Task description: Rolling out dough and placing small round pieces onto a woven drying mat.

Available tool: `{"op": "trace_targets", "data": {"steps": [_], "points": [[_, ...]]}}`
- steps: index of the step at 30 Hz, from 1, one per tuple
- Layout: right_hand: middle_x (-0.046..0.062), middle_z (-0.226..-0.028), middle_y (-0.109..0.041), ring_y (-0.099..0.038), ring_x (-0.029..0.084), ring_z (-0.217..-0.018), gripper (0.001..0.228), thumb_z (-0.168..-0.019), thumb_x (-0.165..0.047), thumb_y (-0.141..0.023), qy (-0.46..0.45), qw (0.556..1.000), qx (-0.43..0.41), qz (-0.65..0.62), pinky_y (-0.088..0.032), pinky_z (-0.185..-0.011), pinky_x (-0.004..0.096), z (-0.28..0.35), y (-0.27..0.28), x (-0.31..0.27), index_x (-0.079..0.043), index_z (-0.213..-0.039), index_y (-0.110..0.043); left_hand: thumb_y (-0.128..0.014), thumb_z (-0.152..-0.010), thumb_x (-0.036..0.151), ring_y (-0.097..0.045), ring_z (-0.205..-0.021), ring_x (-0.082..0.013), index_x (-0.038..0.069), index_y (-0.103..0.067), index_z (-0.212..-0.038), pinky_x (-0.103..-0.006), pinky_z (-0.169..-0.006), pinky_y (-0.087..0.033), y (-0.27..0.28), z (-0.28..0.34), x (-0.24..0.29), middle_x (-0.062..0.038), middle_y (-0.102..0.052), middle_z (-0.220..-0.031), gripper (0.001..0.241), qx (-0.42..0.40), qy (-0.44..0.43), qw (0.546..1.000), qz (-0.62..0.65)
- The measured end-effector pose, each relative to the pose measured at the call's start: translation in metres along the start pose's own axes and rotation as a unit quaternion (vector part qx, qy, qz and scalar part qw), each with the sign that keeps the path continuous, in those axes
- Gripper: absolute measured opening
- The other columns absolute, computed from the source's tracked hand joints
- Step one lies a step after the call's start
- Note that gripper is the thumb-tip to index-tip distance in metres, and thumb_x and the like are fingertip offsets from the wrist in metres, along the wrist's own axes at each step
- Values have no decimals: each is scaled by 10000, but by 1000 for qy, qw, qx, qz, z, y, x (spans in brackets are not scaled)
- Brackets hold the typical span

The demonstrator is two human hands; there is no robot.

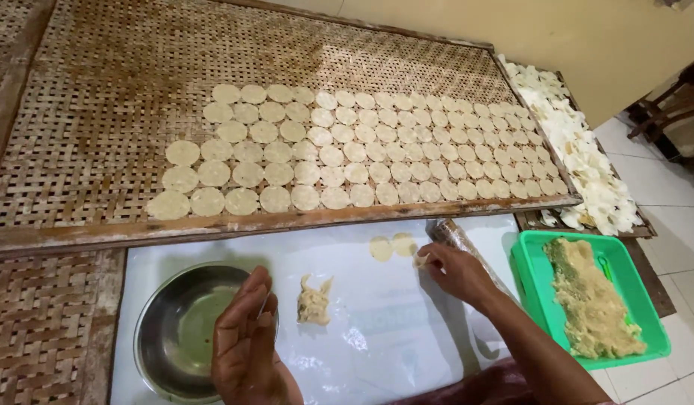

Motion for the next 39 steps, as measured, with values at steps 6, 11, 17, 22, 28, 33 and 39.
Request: {"op": "trace_targets", "data": {"steps": [6, 11, 17, 22, 28, 33, 39], "points": [[92, -1015, -707, -622, 191, -829, 227, -959, -37, -622, -235, 921, -92, -297, -511, -693, 317, -10, 35, -9, -107, -1150, -723, -516, -893, -93, -616, -1336, -305, -58, -616, -1165, -400, -1101, -500, -2, -1, 2, -259, -642, -1409, 292, 7, 15, 1000, -12], [133, -1036, -721, -636, 206, -870, 269, -950, 5, -644, -157, 888, -59, -429, -516, -793, 334, -33, 42, 27, 18, -1215, -695, -549, -859, -71, -628, -1336, -312, -37, -636, -1132, -416, -1079, -495, 3, -2, -11, -260, -662, -1409, 289, 21, 23, 999, -23], [163, -1019, -639, -645, 307, -1001, 263, -965, -146, -636, -142, 856, -110, -484, -534, -984, 465, -107, 63, -49, 6, -1178, -664, -666, -858, -27, -600, -1317, -356, -17, -682, -1118, -515, -1154, -427, 11, -13, -48, -225, -679, -1312, 261, -55, -99, 990, 87], [181, -1057, -655, -631, 287, -961, 354, -1000, -205, -585, -85, 881, -135, -445, -498, -811, 414, -174, 68, -171, 34, -1254, -644, -517, -905, -88, -607, -1321, -342, -36, -691, -1123, -469, -1087, -502, 19, -21, -84, -252, -648, -1355, 284, -102, -130, 986, 20], [106, -959, -643, -586, 169, -782, 453, -954, -214, -637, 29, 838, -212, -503, -464, -651, 292, -250, 36, -309, 25, -1337, -599, -575, -940, -93, -641, -1282, -337, -32, -685, -1105, -431, -1031, -557, 34, -34, -132, -253, -630, -1340, 207, -118, -199, 973, -2], [94, -997, -660, -573, 133, -729, 289, -1005, -50, -522, 17, 788, -231, -571, -451, -591, 258, -327, -23, -365, -43, -1278, -616, -654, -965, 134, -508, -1417, -352, -24, -693, -1194, -458, -1131, -437, 50, -41, -163, -255, -533, -1477, 281, -240, -93, 966, 14], [112, -1035, -715, -636, 119, -709, 348, -971, 10, -554, -24, 761, -214, -612, -447, -527, 204, -363, -68, -352, -10, -1317, -592, -708, -962, 77, -493, -1437, -325, -24, -689, -1181, -379, -1078, -474, 47, -30, -151, -241, -520, -1507, 242, -228, -33, 971, 62]]}}
Point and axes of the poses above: each hand's wrist, its own z-axis away from the middle knuckle, its own y-axis out of the back of the hand, x = y × z, the point moved 3 cm from there along -z, towards the middle knuckle
